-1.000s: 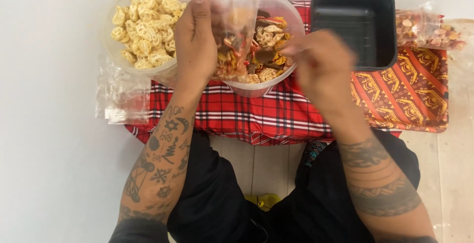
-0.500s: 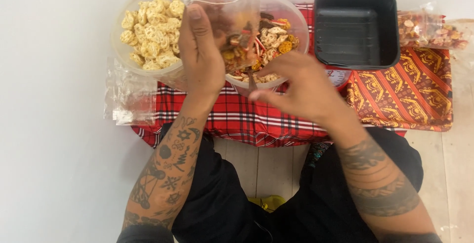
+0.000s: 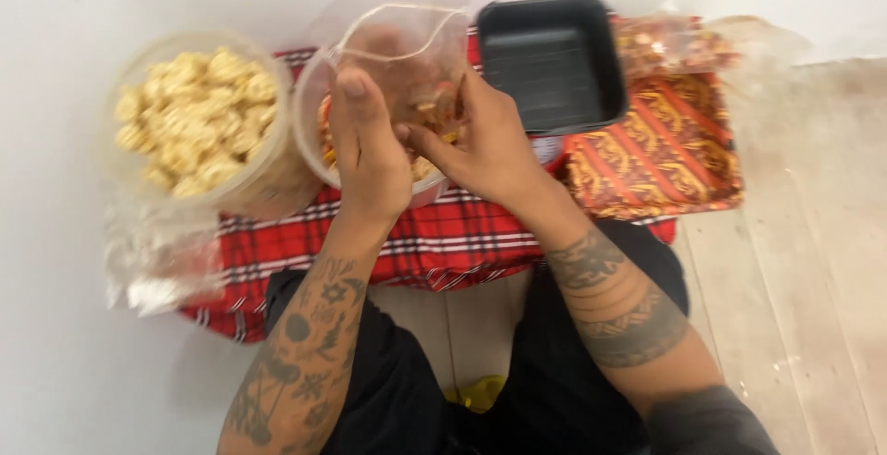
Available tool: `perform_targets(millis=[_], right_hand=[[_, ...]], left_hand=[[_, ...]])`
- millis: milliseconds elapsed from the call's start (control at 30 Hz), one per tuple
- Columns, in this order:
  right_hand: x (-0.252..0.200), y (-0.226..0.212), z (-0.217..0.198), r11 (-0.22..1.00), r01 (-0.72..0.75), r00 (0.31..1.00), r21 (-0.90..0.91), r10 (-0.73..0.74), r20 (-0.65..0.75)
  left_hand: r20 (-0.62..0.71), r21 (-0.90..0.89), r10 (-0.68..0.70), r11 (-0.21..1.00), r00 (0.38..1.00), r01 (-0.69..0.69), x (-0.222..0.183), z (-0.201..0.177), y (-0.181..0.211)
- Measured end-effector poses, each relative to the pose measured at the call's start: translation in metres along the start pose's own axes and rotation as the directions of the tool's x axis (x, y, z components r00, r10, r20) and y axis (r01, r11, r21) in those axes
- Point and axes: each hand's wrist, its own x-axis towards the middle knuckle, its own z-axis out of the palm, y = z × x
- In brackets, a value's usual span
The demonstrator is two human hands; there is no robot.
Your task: Scooping snack mix from a large container into small plastic bags using a spoon.
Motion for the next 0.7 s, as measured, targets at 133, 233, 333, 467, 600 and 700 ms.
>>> perform_targets(millis=[133,233,333,467,600,700], right_hand=[[0.009,0.008,-0.025,0.999,-0.002,0.994,-0.048,-0.003,-0.106],[0.015,0.005,-0.051,0.996,0.023,0.994,-0.085,-0.032,-0.106],[0.021,0.011,-0.07,0.993,0.0,0.992,-0.116,-0.015,-0.125],[0.021,0.021,-0.081,0.994,-0.087,0.989,-0.061,0.078,-0.129],[0.019,0.025,-0.082,0.985,-0.145,0.977,-0.09,0.128,-0.17],[0.016,0.031,-0.084,0.976,-0.157,0.975,-0.15,0.129,-0.18]], left_hand=[[0.14,0.136,0.042,0.989,0.989,-0.061,0.0,0.02,0.032],[0.331,0.225,0.064,0.964,0.942,-0.145,0.004,0.02,0.051],[0.461,0.252,-0.014,0.961,0.887,-0.116,0.005,0.019,0.052],[0.495,0.31,-0.089,0.947,0.864,-0.08,0.003,0.025,0.055],[0.518,0.378,-0.163,0.924,0.839,-0.054,0.006,0.029,0.058],[0.532,0.403,-0.174,0.913,0.828,-0.067,0.007,0.03,0.054]])
